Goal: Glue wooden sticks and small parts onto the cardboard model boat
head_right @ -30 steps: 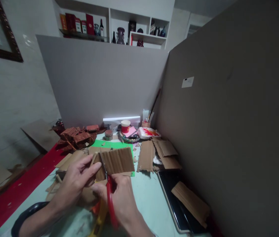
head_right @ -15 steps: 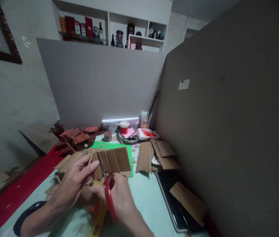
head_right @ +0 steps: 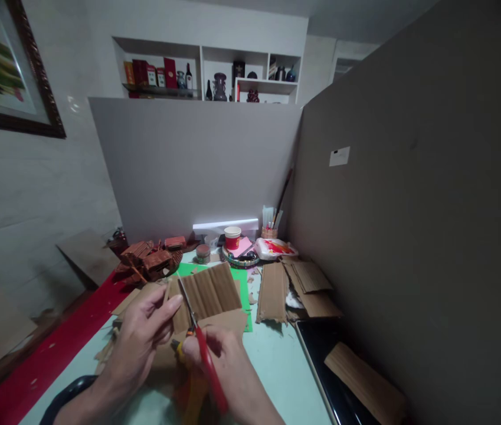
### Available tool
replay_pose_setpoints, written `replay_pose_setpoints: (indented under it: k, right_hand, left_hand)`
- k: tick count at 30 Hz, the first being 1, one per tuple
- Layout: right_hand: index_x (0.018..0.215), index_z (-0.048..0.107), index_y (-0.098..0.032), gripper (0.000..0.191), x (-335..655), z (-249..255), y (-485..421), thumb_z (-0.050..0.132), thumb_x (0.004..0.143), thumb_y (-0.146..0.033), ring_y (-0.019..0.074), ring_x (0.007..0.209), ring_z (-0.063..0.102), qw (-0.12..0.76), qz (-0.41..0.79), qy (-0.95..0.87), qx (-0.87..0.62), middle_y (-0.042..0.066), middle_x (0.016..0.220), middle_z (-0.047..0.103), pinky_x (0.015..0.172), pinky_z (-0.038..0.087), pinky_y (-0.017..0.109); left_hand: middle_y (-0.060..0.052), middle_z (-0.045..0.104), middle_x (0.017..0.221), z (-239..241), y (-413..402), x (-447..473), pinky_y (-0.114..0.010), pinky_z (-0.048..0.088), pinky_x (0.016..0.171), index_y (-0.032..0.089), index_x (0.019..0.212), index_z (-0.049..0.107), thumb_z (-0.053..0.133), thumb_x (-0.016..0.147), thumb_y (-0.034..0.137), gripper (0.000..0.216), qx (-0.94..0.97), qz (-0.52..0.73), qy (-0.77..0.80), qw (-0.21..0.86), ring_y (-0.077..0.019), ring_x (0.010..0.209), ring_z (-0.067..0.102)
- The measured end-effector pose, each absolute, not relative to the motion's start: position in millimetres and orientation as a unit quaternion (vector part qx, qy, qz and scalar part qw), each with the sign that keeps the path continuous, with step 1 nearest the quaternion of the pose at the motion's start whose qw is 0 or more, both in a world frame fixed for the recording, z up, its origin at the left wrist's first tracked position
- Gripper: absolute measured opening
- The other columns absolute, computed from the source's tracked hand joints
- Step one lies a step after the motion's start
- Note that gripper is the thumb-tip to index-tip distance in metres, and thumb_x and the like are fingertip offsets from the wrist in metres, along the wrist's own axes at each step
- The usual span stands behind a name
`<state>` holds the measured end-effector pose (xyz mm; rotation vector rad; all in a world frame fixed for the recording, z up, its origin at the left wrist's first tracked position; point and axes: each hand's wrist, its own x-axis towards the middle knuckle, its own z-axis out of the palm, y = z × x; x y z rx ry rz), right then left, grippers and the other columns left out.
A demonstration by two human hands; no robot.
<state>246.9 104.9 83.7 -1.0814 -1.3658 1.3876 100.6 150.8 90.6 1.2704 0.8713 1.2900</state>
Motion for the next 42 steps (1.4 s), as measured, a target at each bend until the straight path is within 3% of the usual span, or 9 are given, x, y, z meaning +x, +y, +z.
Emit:
replay_pose_setpoints:
  k: [3, 7, 11, 15, 20, 26, 32, 36, 42]
  right_hand:
    - [0.058, 0.041, -0.02, 0.055, 240, 86, 103, 0.073, 0.07, -0.064, 0.0069, 0.048, 0.032, 0.446, 0.538, -0.532, -0.479, -0.006, 0.054, 0.037, 0.042, 0.027, 0.02]
    - [0.056, 0.042, -0.02, 0.048, 236, 93, 100, 0.072, 0.075, -0.053, 0.009, 0.049, 0.038, 0.451, 0.528, -0.541, -0.474, -0.005, 0.054, 0.04, 0.044, 0.035, 0.021]
    - [0.058, 0.047, -0.019, 0.041, 236, 85, 103, 0.064, 0.083, -0.045, 0.01, 0.05, 0.041, 0.439, 0.498, -0.564, -0.491, -0.003, 0.055, 0.042, 0.045, 0.034, 0.021]
    - [0.055, 0.046, -0.018, 0.044, 235, 64, 111, 0.061, 0.087, -0.044, 0.0105, 0.052, 0.04, 0.476, 0.435, -0.571, -0.509, -0.002, 0.054, 0.042, 0.047, 0.031, 0.022]
    - [0.06, 0.051, -0.017, 0.043, 244, 60, 120, 0.069, 0.08, -0.051, 0.0102, 0.054, 0.041, 0.512, 0.42, -0.544, -0.515, -0.003, 0.057, 0.046, 0.048, 0.032, 0.022]
    - [0.068, 0.049, -0.021, 0.046, 290, 65, 142, 0.054, 0.084, -0.064, 0.0074, 0.038, 0.03, 0.596, 0.386, -0.439, -0.551, -0.009, 0.048, 0.035, 0.038, 0.024, 0.021]
    - [0.067, 0.052, -0.02, 0.035, 321, 66, 148, 0.07, 0.075, -0.049, 0.009, 0.043, 0.042, 0.61, 0.315, -0.436, -0.582, -0.005, 0.052, 0.05, 0.042, 0.029, 0.021]
    - [0.067, 0.055, -0.018, 0.028, 314, 69, 146, 0.076, 0.069, -0.037, 0.0105, 0.052, 0.049, 0.584, 0.327, -0.466, -0.578, -0.003, 0.059, 0.056, 0.047, 0.033, 0.021]
    - [0.082, 0.06, -0.015, 0.037, 273, 84, 126, 0.068, 0.079, -0.051, 0.0092, 0.049, 0.046, 0.504, 0.489, -0.536, -0.469, -0.003, 0.059, 0.056, 0.043, 0.034, 0.02]
  left_hand:
    - [0.008, 0.039, 0.056, 90, 143, 106, -0.017, 0.029, 0.042, 0.017, 0.081, 0.065, 0.072, 0.082, 0.041, 0.025, 0.544, 0.54, 0.381, 0.516, -0.0069, 0.046, 0.031]
    - [0.001, 0.06, 0.071, 94, 136, 111, -0.022, 0.05, 0.063, 0.017, 0.087, 0.068, 0.072, 0.081, 0.039, 0.023, 0.551, 0.529, 0.384, 0.52, -0.0151, 0.065, 0.058]
    - [-0.001, 0.066, 0.076, 96, 139, 108, -0.025, 0.053, 0.071, 0.017, 0.084, 0.067, 0.07, 0.082, 0.04, 0.023, 0.572, 0.506, 0.381, 0.521, -0.0182, 0.073, 0.063]
    - [0.0, 0.064, 0.072, 93, 145, 107, -0.024, 0.049, 0.06, 0.017, 0.09, 0.069, 0.071, 0.081, 0.041, 0.025, 0.578, 0.486, 0.382, 0.533, -0.0169, 0.065, 0.06]
    - [0.004, 0.052, 0.059, 85, 143, 116, -0.021, 0.042, 0.054, 0.017, 0.073, 0.065, 0.072, 0.079, 0.039, 0.024, 0.585, 0.454, 0.352, 0.573, -0.0106, 0.052, 0.046]
    - [0.013, 0.026, 0.052, 87, 148, 115, -0.016, 0.013, 0.039, 0.019, 0.075, 0.055, 0.074, 0.077, 0.047, 0.034, 0.513, 0.446, 0.39, 0.621, -0.0047, 0.043, 0.015]
    - [0.004, 0.051, 0.066, 98, 150, 102, -0.015, 0.013, 0.043, 0.016, 0.076, 0.054, 0.064, 0.085, 0.041, 0.028, 0.512, 0.416, 0.379, 0.649, -0.0034, 0.047, 0.022]
    - [0.007, 0.046, 0.068, 104, 142, 90, -0.014, 0.015, 0.043, 0.018, 0.083, 0.053, 0.071, 0.081, 0.037, 0.026, 0.48, 0.434, 0.39, 0.656, -0.003, 0.048, 0.021]
    - [0.008, 0.039, 0.06, 93, 130, 85, -0.018, 0.013, 0.043, 0.016, 0.083, 0.059, 0.069, 0.083, 0.046, 0.032, 0.537, 0.379, 0.375, 0.654, -0.0038, 0.046, 0.02]
